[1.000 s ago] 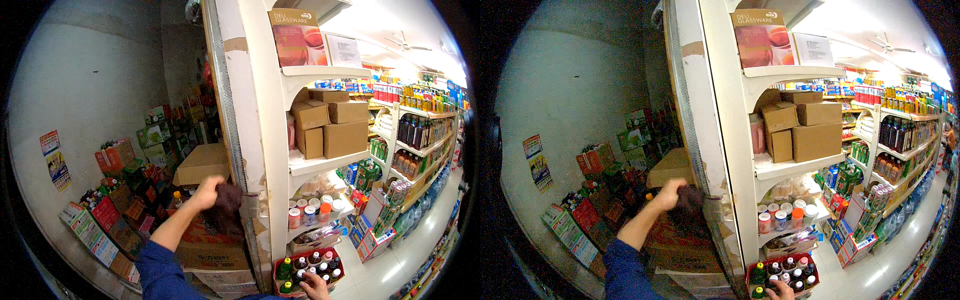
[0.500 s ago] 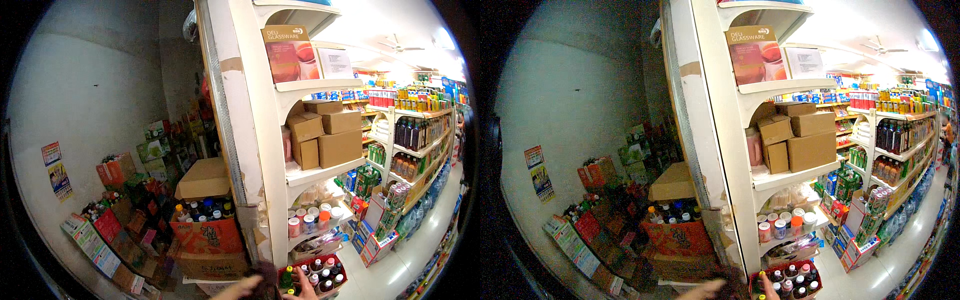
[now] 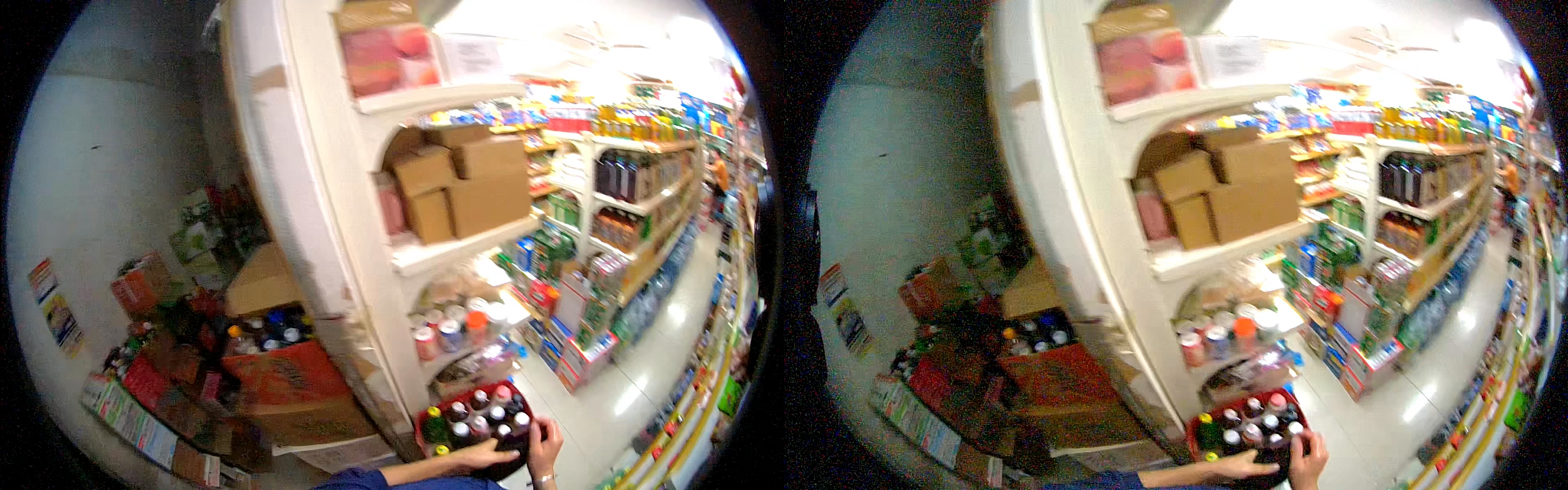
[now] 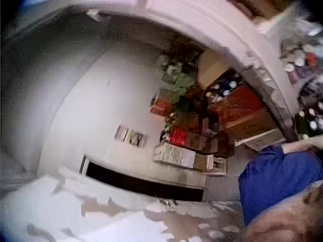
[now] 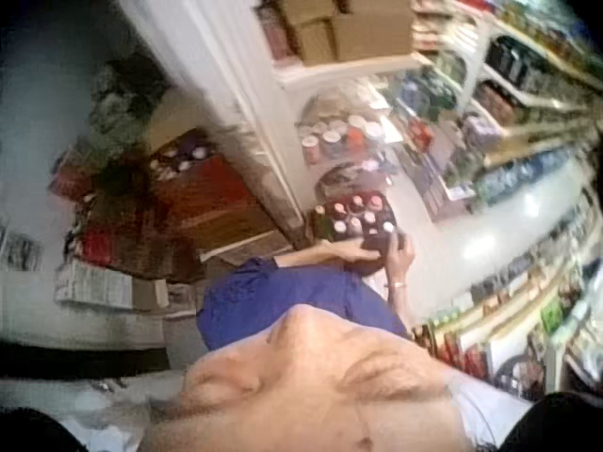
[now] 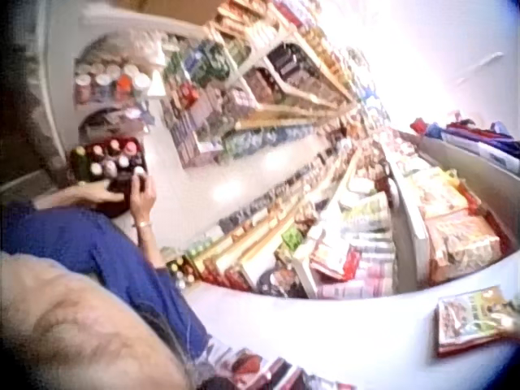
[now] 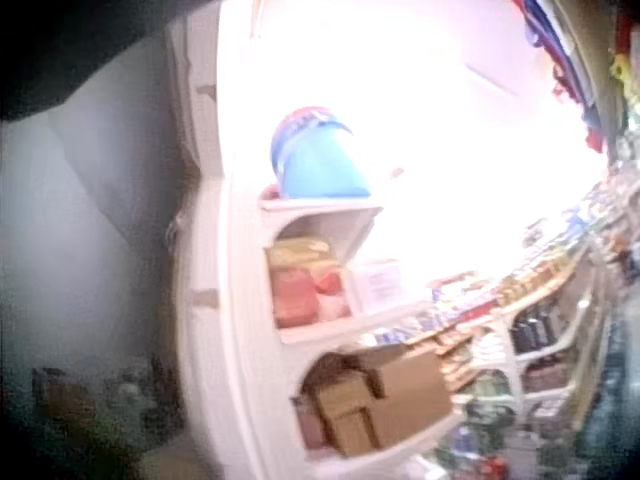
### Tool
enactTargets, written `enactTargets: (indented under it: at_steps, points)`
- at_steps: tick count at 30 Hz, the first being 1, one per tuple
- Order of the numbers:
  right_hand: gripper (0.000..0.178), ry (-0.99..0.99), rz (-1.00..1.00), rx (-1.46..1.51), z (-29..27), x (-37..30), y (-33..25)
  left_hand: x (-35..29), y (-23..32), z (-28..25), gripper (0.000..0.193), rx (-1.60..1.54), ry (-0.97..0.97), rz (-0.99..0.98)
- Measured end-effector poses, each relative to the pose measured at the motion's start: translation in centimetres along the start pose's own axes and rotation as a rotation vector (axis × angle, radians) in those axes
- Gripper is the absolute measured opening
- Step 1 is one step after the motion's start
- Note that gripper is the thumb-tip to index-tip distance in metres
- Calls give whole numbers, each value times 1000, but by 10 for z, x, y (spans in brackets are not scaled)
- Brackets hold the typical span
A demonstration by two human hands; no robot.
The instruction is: The person washes a dark cloth and an orange plastic bag under a running tap in a kitchen sink. They scrub and rinse the items thoroughly before wringing them out. The person then moves to a small shop area and hangs the dark cloth on a shelf.
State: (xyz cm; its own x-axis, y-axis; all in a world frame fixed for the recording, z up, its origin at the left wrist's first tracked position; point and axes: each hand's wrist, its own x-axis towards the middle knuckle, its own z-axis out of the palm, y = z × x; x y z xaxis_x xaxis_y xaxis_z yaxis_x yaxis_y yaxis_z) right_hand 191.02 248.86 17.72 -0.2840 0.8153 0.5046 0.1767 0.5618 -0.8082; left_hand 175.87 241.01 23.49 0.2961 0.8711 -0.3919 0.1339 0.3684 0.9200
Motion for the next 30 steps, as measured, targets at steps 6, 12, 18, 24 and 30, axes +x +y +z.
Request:
enactTargets:
  at_steps: [6,12,18,24,30]
  points:
    - [32,171,395,528,-38,38,36,38,15,-14,54,-445,196,22]
    - [40,-218,537,516,-34,50,48,97,25,-20,49,-682,125,10]
    - [34,-106,503,505,-62,90,69,144,33,-25,39,65,131,329]
    - [32,-113,562,553,-108,148,118,229,19,-57,34,-44,324,118]
    - [32,-208,619,1138,-196,227,196,369,74,-17,28,-583,251,219]
